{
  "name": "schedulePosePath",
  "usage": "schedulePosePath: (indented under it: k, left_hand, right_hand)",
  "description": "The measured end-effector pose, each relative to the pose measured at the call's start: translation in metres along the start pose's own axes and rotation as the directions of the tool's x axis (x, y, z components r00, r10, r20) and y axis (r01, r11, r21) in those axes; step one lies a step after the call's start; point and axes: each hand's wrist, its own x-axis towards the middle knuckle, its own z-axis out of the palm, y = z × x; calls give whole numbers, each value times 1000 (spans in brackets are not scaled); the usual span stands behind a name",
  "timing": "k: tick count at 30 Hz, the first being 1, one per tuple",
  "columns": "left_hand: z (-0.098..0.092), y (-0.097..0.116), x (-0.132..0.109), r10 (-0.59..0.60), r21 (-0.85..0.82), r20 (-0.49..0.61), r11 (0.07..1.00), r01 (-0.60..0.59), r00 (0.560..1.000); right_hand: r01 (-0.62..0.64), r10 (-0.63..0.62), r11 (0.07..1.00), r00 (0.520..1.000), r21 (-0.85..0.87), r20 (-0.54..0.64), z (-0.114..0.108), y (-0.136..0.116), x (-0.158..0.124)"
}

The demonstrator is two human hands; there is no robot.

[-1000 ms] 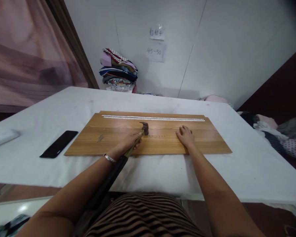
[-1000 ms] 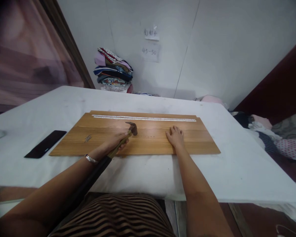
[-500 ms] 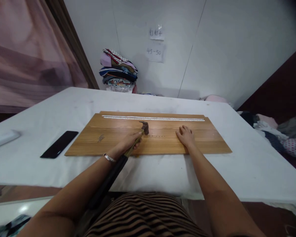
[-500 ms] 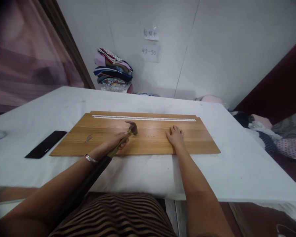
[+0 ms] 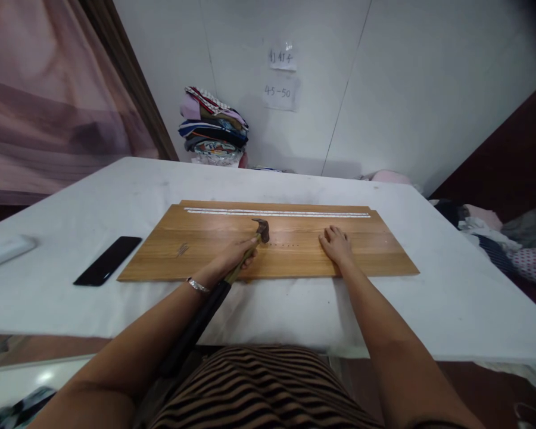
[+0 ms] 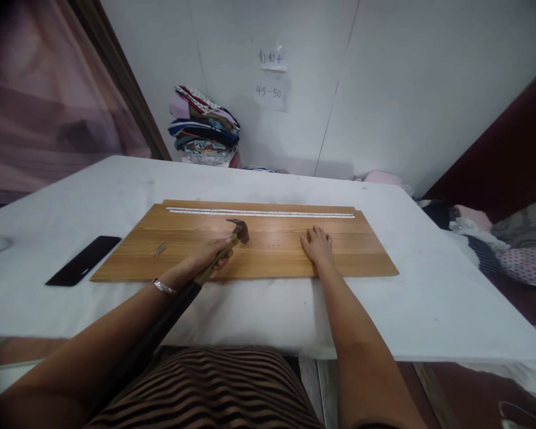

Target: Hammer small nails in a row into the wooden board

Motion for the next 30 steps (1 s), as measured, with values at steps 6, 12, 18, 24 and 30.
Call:
schedulePosePath:
  k: [6, 12, 18, 24, 30]
  left_hand:
    - [-1, 0, -1, -18, 20, -9, 1000, 18, 1000]
    - [-2, -1, 1, 8, -11, 13, 1000, -7, 1000]
    - [1, 4, -3, -14, -2, -22, 1000, 14, 1000]
    - [3, 7, -4, -28, 8, -38, 1000, 29, 999]
    - [1, 4, -4, 1, 20, -10, 1000, -1, 1000]
  right_hand:
    - [4, -4, 1000, 1000, -3, -8, 2, 1, 0]
    - [3, -3, 1000, 1000, -10, -17, 4, 2, 1]
    - [23, -22, 1000, 999, 15, -30, 5, 3, 1]
    - [9, -9, 1000, 1000, 17, -12, 1, 1, 0]
    - [4, -4, 1000, 1000, 9, 5, -1, -2, -2]
